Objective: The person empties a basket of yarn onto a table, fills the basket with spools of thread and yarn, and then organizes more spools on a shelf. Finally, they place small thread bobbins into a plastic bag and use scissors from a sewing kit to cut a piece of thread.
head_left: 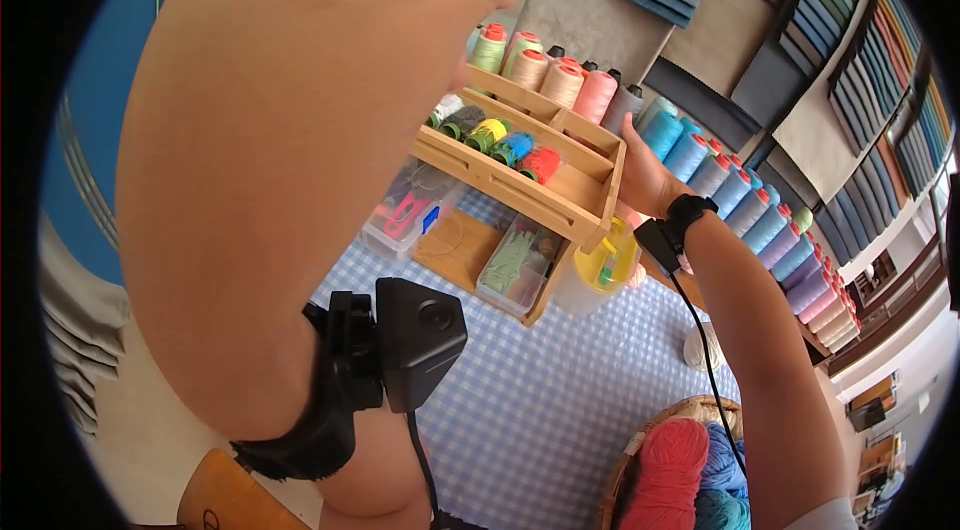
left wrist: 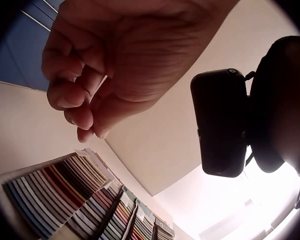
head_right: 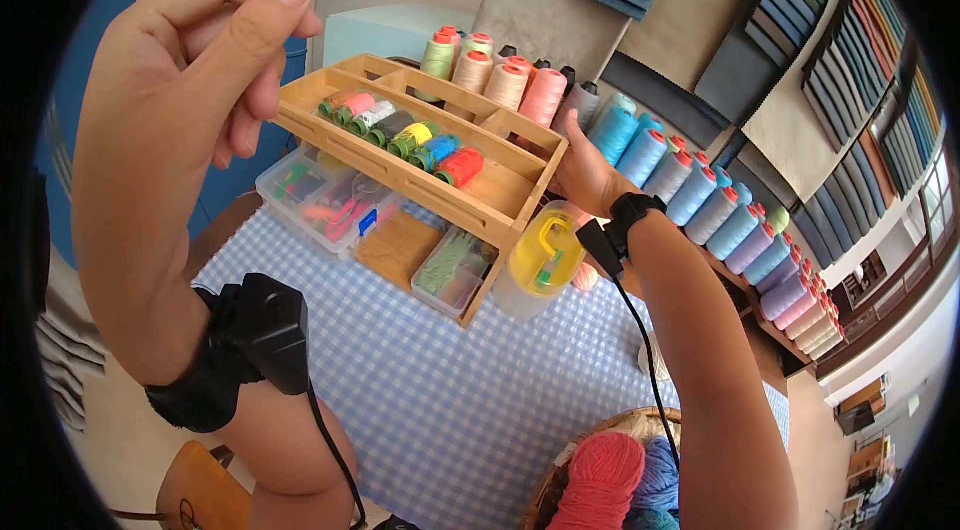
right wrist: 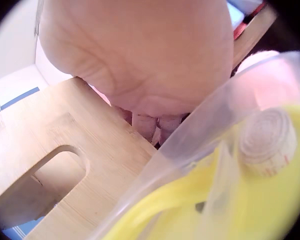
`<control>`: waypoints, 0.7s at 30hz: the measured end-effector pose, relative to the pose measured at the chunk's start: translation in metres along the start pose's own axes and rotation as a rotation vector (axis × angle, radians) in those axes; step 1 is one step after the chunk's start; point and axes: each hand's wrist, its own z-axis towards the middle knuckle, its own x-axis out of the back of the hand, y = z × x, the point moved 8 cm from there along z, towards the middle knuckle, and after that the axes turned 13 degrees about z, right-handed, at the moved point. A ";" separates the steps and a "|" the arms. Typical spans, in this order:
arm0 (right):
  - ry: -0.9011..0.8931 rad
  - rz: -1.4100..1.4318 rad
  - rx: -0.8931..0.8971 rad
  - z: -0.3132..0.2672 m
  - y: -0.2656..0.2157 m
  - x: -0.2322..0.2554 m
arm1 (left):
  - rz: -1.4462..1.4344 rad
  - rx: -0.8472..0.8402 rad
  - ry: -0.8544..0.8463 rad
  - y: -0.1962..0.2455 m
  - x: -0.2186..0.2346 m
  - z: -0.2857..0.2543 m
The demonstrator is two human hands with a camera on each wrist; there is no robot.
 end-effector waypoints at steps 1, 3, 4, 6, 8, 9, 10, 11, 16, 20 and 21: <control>-0.007 -0.059 -0.016 0.001 0.001 0.003 | 0.001 0.000 0.002 0.000 0.001 0.000; -0.015 -0.119 -0.034 0.002 0.001 0.011 | -0.017 -0.009 -0.009 0.001 0.000 0.001; 0.025 -0.185 -0.078 0.001 0.001 0.020 | -0.017 -0.008 -0.008 0.002 0.000 0.001; 0.066 -0.252 -0.122 -0.002 0.000 0.027 | -0.069 -0.009 -0.029 0.006 -0.004 0.001; 0.100 -0.370 -0.156 -0.009 -0.003 0.028 | -0.079 -0.012 -0.029 0.009 -0.005 0.000; 0.100 -0.370 -0.157 -0.011 -0.006 0.024 | -0.089 -0.015 -0.029 0.010 -0.005 0.000; 0.163 -0.427 -0.206 -0.013 -0.007 0.027 | -0.089 -0.016 -0.030 0.010 -0.006 0.000; 0.226 -0.484 -0.255 -0.015 -0.005 0.030 | -0.103 -0.029 -0.037 0.011 -0.007 0.001; 0.074 -0.231 -0.038 0.001 0.002 0.018 | -0.147 -0.014 -0.074 0.015 -0.012 0.001; -0.009 -0.166 -0.054 -0.002 0.003 -0.002 | -0.155 -0.022 -0.085 0.018 -0.014 0.000; -0.008 -0.165 -0.054 -0.007 0.002 -0.005 | -0.145 -0.032 -0.082 0.019 -0.014 0.000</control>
